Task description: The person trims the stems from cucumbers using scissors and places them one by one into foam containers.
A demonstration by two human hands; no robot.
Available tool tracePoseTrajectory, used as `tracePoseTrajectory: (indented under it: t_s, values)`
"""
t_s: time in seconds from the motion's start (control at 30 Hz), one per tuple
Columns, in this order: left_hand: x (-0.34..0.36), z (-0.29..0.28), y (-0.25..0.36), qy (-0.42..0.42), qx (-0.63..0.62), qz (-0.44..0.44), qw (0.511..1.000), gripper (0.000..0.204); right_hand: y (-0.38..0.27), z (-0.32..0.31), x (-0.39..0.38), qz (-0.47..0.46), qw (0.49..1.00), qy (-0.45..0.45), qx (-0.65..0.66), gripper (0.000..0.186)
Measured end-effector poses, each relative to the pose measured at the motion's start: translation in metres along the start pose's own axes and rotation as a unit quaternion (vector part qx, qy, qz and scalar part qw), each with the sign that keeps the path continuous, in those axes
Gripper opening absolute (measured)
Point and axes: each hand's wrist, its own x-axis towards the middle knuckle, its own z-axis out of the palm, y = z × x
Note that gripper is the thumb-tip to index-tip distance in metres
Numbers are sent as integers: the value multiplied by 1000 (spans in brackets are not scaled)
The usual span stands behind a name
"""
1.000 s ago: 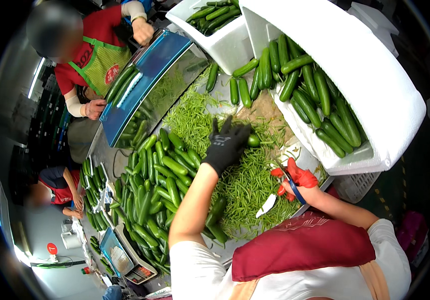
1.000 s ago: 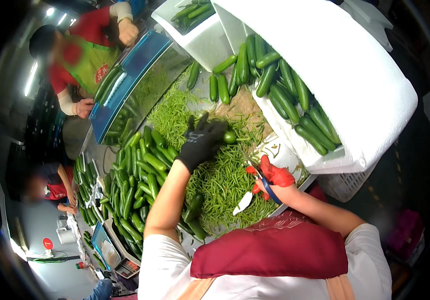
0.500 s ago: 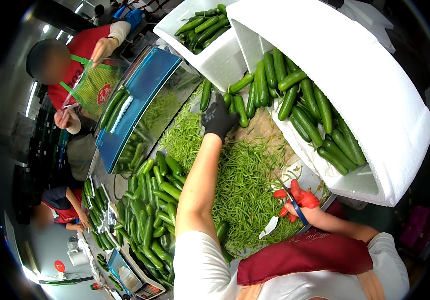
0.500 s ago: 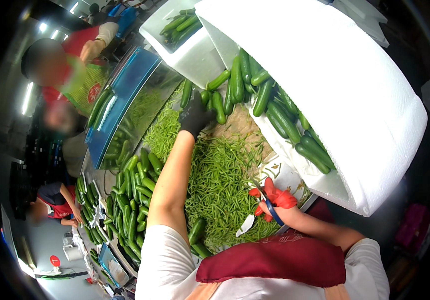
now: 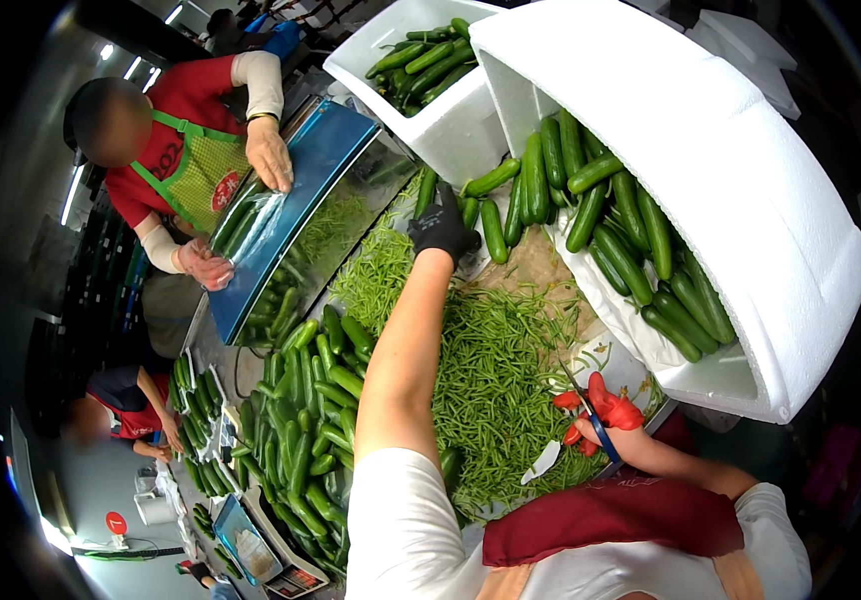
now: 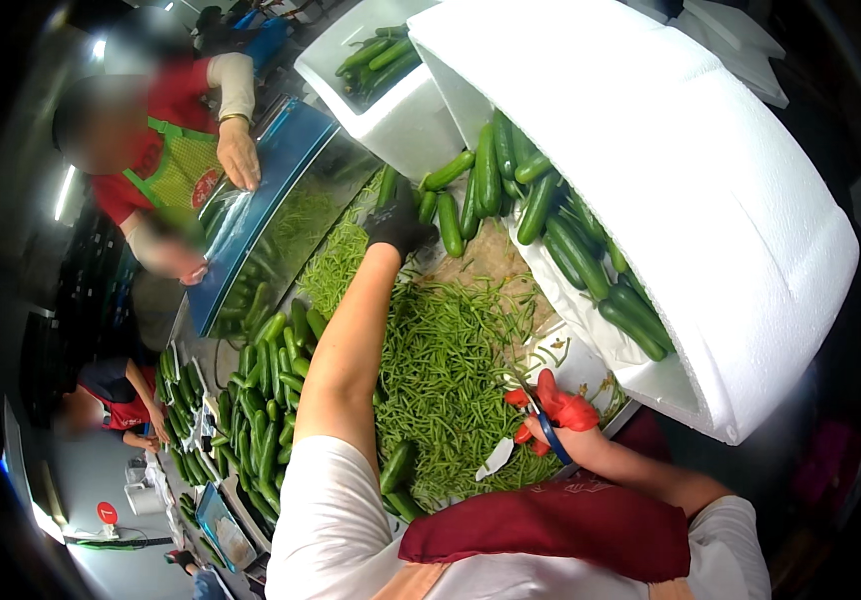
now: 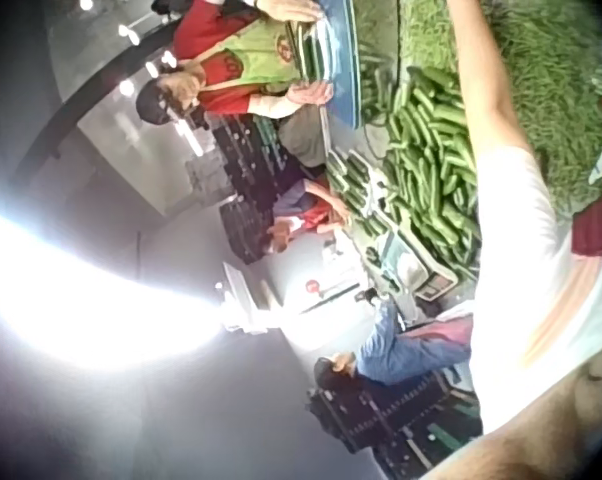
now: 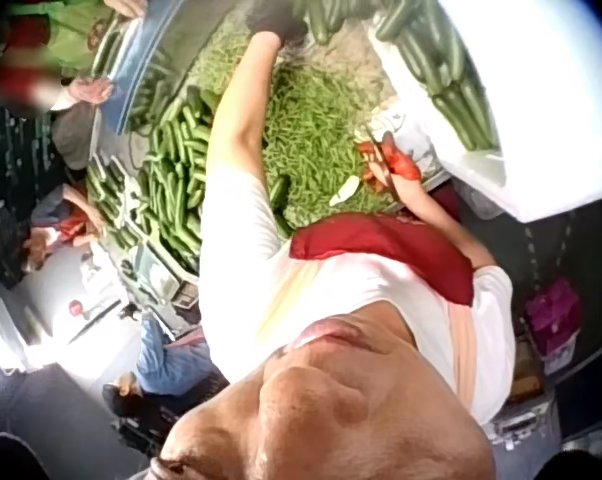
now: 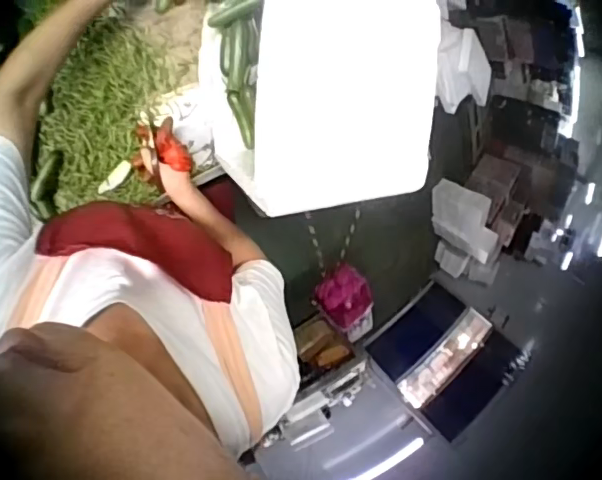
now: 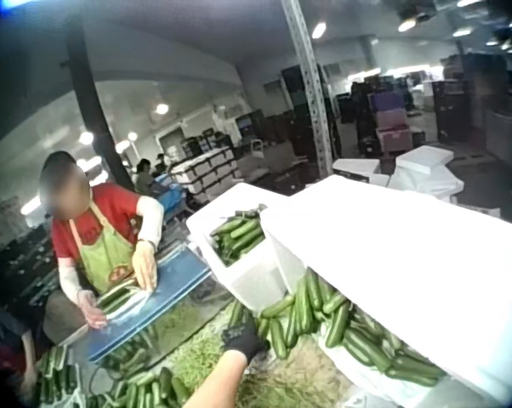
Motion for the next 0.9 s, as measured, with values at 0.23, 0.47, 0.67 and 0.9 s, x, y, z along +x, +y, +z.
tracePoseTrajectory:
  t_s: [0.23,0.47,0.67,0.9]
  values:
    - [-40,-5,-30,44,-135,78,987,117,1,1,-7,-12,1000,-10,20,32]
    - [-172,-9,-38,-115,-910,115,380,77,8,-5,-7,-28,999,-32,-20,37]
    - [-235,8,-30,-89,-914,83,387,65,6,1,-12,-14,997,-67,-20,45]
    - [-281,-13,-11,30,-610,197,767,87,-46,12,-11,-138,983,-63,-100,46]
